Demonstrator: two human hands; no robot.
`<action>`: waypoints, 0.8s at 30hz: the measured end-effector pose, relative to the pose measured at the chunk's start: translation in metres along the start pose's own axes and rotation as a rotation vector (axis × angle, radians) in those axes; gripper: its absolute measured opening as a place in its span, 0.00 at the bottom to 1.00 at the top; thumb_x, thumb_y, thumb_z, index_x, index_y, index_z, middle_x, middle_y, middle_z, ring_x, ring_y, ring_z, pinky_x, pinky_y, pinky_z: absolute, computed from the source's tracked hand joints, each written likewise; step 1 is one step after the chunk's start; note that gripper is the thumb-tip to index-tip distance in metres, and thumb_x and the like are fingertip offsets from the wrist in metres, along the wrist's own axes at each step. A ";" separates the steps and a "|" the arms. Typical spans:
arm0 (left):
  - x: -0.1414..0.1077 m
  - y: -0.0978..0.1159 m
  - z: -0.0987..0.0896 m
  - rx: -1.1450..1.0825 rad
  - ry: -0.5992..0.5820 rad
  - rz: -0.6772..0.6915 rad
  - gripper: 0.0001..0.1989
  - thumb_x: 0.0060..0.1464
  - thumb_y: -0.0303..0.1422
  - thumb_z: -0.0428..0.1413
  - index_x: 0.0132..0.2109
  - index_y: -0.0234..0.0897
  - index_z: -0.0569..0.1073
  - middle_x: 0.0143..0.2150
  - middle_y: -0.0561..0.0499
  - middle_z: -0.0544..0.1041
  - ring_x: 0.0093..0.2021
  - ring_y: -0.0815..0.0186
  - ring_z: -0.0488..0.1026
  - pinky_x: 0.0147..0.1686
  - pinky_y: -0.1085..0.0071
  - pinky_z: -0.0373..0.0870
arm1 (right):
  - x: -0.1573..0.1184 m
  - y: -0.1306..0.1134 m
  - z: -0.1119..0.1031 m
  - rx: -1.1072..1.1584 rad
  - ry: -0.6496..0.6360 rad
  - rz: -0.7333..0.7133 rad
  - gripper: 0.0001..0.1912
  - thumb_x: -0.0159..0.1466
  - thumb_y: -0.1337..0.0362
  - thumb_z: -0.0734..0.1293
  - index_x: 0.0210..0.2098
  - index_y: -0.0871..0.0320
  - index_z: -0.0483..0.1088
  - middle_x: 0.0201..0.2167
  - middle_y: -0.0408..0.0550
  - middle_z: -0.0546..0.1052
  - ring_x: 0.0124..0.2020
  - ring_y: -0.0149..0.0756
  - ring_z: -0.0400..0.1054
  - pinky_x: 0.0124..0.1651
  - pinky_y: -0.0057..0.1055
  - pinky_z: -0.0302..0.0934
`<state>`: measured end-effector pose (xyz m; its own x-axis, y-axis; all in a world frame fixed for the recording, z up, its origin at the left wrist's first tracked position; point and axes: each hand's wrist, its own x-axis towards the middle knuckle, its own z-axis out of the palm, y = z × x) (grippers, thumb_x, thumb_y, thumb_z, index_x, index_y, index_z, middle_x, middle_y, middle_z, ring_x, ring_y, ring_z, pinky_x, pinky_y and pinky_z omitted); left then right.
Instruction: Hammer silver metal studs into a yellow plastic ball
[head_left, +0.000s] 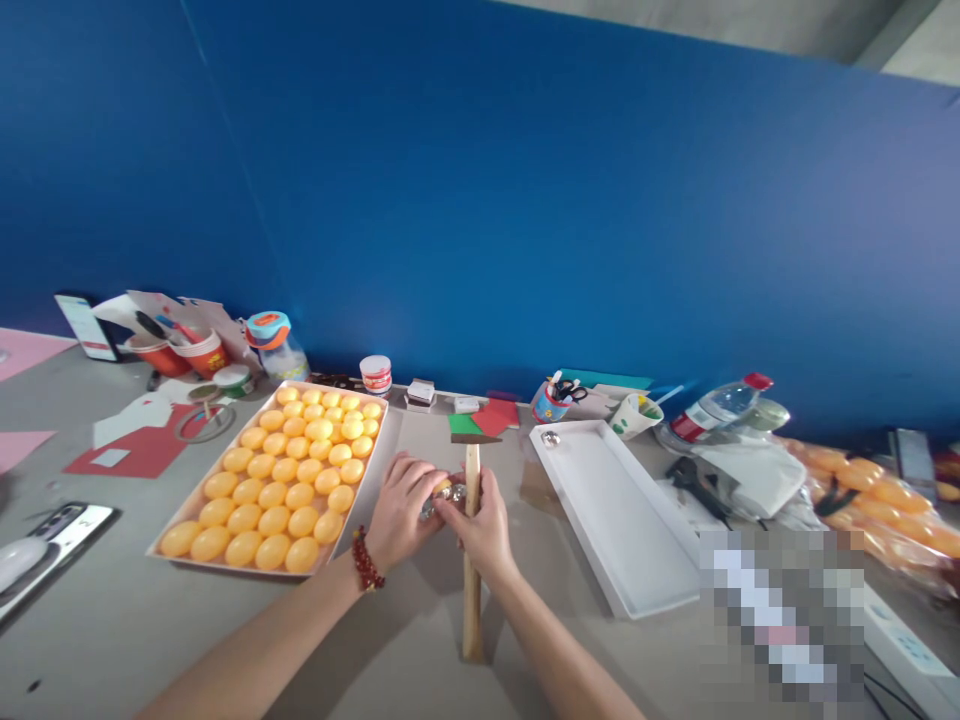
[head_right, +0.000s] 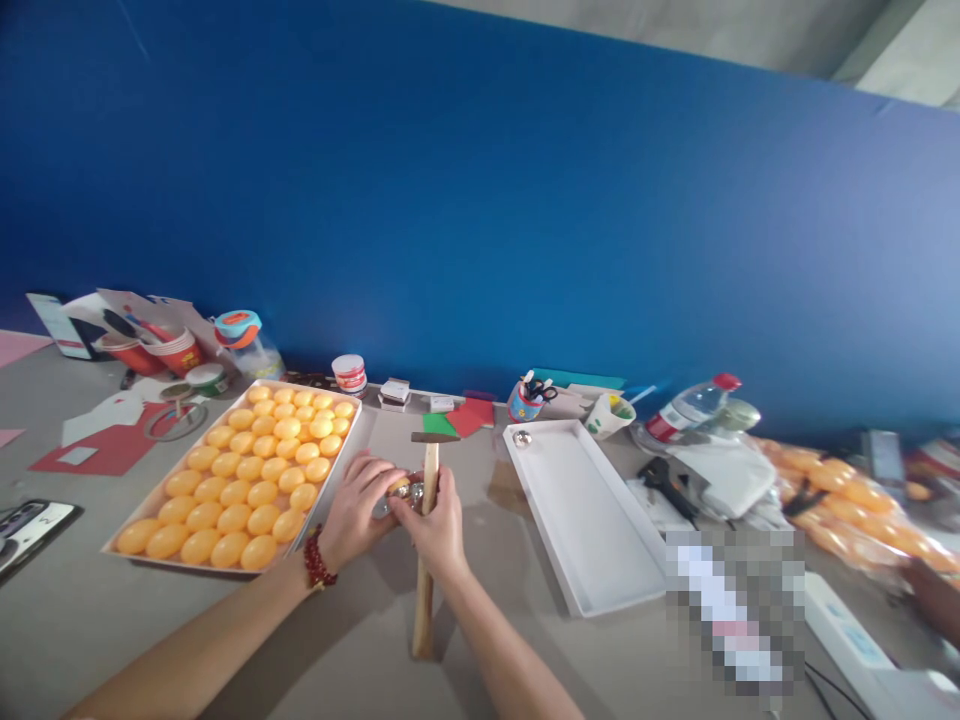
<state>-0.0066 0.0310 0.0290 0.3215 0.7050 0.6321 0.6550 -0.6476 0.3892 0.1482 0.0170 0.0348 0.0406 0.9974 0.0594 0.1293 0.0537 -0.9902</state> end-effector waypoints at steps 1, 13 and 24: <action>-0.001 0.000 0.000 -0.002 0.001 -0.005 0.16 0.57 0.38 0.56 0.51 0.39 0.72 0.45 0.44 0.76 0.46 0.55 0.71 0.58 0.49 0.59 | 0.000 0.000 0.000 0.010 -0.007 0.003 0.24 0.53 0.58 0.74 0.45 0.55 0.64 0.38 0.44 0.75 0.16 0.24 0.60 0.12 0.21 0.56; -0.008 -0.001 0.009 -0.122 0.174 -0.040 0.17 0.56 0.33 0.57 0.53 0.40 0.67 0.45 0.46 0.75 0.48 0.56 0.71 0.59 0.48 0.61 | 0.004 0.007 0.002 0.456 -0.152 0.175 0.25 0.57 0.54 0.73 0.48 0.56 0.62 0.35 0.42 0.76 0.09 0.17 0.55 0.08 0.17 0.51; -0.009 -0.001 0.009 -0.048 0.127 -0.020 0.15 0.58 0.31 0.56 0.53 0.39 0.68 0.47 0.45 0.73 0.50 0.57 0.70 0.59 0.49 0.62 | 0.002 0.016 0.006 0.500 -0.122 0.155 0.23 0.58 0.54 0.72 0.47 0.55 0.63 0.40 0.43 0.75 0.11 0.16 0.57 0.09 0.17 0.54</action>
<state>-0.0043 0.0283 0.0170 0.2176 0.6777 0.7024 0.6263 -0.6489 0.4321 0.1448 0.0201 0.0182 -0.0980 0.9921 -0.0780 -0.3582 -0.1083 -0.9273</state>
